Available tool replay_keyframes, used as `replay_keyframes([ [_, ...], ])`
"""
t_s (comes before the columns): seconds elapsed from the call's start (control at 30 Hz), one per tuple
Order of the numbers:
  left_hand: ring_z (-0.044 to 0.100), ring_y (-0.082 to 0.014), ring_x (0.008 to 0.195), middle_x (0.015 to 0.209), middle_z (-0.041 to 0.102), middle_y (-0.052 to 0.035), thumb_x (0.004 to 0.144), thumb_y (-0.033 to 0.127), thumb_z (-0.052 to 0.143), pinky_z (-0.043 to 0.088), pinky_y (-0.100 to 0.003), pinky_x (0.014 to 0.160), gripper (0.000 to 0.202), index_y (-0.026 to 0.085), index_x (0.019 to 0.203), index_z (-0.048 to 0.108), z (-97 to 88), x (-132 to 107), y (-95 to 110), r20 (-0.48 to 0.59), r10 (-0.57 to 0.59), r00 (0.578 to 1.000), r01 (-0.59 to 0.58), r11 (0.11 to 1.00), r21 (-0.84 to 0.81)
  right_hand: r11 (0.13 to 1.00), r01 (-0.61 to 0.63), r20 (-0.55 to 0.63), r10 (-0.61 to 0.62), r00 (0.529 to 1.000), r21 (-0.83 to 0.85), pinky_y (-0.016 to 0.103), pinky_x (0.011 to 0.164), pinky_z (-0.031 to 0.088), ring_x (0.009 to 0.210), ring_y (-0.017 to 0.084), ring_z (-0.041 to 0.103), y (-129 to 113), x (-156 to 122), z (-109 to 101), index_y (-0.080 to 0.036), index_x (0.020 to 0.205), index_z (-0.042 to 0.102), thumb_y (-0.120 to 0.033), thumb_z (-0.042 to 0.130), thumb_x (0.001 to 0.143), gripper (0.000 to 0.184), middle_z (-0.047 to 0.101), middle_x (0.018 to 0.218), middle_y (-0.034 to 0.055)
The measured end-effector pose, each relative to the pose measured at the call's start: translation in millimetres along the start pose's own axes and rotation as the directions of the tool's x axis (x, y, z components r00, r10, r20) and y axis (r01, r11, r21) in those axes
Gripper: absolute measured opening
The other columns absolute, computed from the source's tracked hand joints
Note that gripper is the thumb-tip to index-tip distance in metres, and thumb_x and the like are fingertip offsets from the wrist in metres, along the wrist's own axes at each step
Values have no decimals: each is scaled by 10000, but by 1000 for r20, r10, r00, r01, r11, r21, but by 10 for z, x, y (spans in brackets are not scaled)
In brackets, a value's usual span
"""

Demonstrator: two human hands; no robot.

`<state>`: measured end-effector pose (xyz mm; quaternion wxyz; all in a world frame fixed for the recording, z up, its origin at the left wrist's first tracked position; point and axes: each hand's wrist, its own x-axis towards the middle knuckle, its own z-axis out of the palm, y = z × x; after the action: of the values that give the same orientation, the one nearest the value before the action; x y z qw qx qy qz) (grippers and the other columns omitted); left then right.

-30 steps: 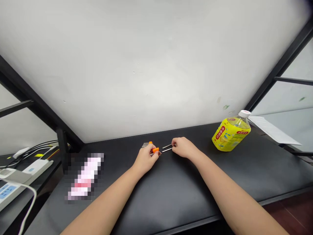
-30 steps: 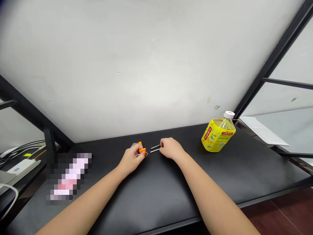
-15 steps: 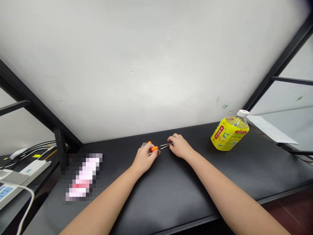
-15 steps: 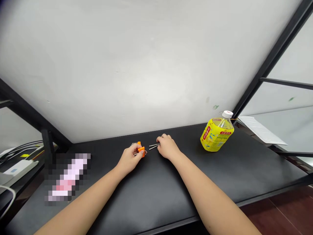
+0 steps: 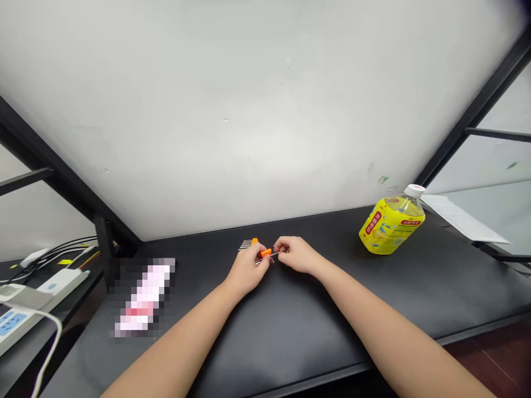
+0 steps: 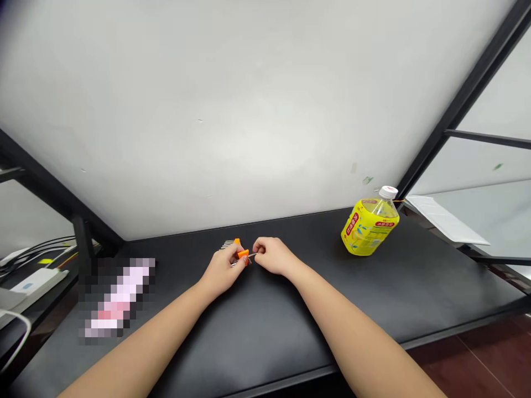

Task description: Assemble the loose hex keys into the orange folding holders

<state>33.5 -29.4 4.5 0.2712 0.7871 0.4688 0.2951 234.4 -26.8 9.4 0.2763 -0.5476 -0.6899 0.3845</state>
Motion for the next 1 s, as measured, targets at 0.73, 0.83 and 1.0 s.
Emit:
replay_keyframes([
  [0.73,689,-161,728,865,747,-17,919,318,552,513,-273,701,122,217,871,601,-10,-10,7,-20,-48,999,43,981,-190,867,66,-95,-129,987,-494,299,913,409,1009,209,527,328,159,-164,-175,981,672,-35,520,844,248,639,1084,80],
  [0.83,677,-153,711,864,739,-15,915,323,564,503,-265,682,120,214,878,595,-4,-14,13,-45,-49,998,38,973,-229,893,86,-163,-175,971,-441,309,897,425,999,206,541,271,141,-156,-179,963,663,-65,568,831,200,636,1070,80],
  [1.0,595,-129,619,786,687,-1,914,334,569,444,-250,606,145,207,861,613,-11,-21,22,-57,-44,997,34,987,-158,984,173,-30,-172,985,37,263,704,466,760,145,593,38,7,-46,-199,899,639,-235,583,897,67,657,859,15],
])
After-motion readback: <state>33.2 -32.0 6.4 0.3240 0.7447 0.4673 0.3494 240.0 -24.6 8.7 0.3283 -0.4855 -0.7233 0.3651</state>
